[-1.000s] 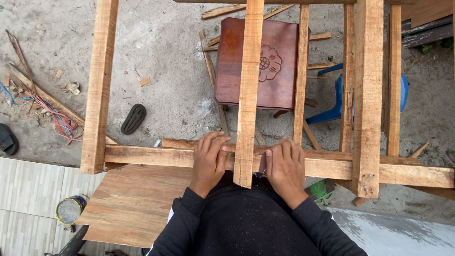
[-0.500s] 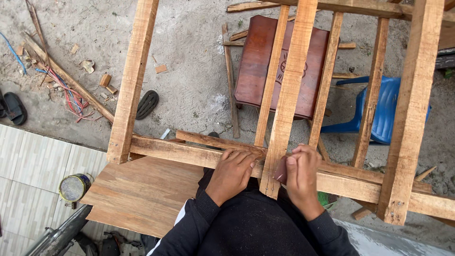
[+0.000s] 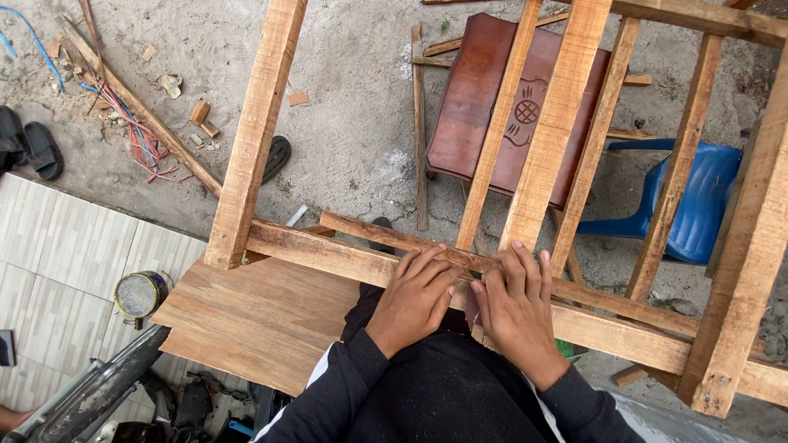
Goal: The person sands the surfaces and edges of a wooden frame structure using a piece of sandpaper.
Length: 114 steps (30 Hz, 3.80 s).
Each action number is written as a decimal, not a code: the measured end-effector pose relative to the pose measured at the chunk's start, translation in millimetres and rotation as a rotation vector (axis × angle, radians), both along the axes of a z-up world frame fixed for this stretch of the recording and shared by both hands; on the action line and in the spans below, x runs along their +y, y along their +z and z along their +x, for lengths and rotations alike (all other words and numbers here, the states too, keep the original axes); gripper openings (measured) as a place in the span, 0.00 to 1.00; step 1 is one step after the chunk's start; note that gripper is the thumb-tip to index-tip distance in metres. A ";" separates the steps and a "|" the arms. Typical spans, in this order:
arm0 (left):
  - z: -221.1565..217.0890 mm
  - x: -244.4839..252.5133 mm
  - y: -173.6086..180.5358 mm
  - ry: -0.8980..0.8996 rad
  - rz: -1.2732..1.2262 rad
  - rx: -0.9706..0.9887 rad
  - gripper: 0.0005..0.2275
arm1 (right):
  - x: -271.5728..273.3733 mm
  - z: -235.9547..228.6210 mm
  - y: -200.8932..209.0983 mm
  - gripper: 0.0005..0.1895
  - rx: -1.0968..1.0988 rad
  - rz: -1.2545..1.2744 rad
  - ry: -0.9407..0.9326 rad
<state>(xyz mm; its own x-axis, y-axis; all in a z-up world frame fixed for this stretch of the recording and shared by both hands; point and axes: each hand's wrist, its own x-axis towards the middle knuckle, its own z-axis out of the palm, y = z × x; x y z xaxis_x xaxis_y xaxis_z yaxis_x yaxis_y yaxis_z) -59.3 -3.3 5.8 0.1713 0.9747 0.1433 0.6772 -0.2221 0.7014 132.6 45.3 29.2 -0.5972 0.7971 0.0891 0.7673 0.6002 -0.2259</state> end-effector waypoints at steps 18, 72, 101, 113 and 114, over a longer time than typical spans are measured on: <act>-119.9 21.1 -6.9 -0.157 -0.262 -0.057 0.11 | 40.1 -92.9 -3.5 0.17 -0.251 -0.664 -0.222; -229.7 32.2 26.3 0.109 -0.004 -0.204 0.07 | 20.8 -165.7 3.7 0.25 -0.089 -0.570 0.064; -287.0 34.7 6.3 -0.285 -0.035 0.043 0.08 | -23.9 -266.2 -28.8 0.26 0.017 -0.369 -0.062; -272.8 22.0 5.2 -0.246 -0.063 0.170 0.07 | -18.3 -251.1 -25.8 0.28 0.072 -0.440 0.006; -275.3 22.3 5.6 -0.249 -0.049 0.165 0.07 | -17.1 -250.9 -23.6 0.28 0.072 -0.425 0.010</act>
<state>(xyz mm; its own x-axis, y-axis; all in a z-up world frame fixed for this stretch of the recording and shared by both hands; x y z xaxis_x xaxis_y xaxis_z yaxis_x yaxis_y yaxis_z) -334.6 19.0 11.4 0.4225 0.9051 0.0472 0.7119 -0.3637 0.6007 -118.2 28.3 5.6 -0.6091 0.7664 -0.2041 0.7354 0.4494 -0.5071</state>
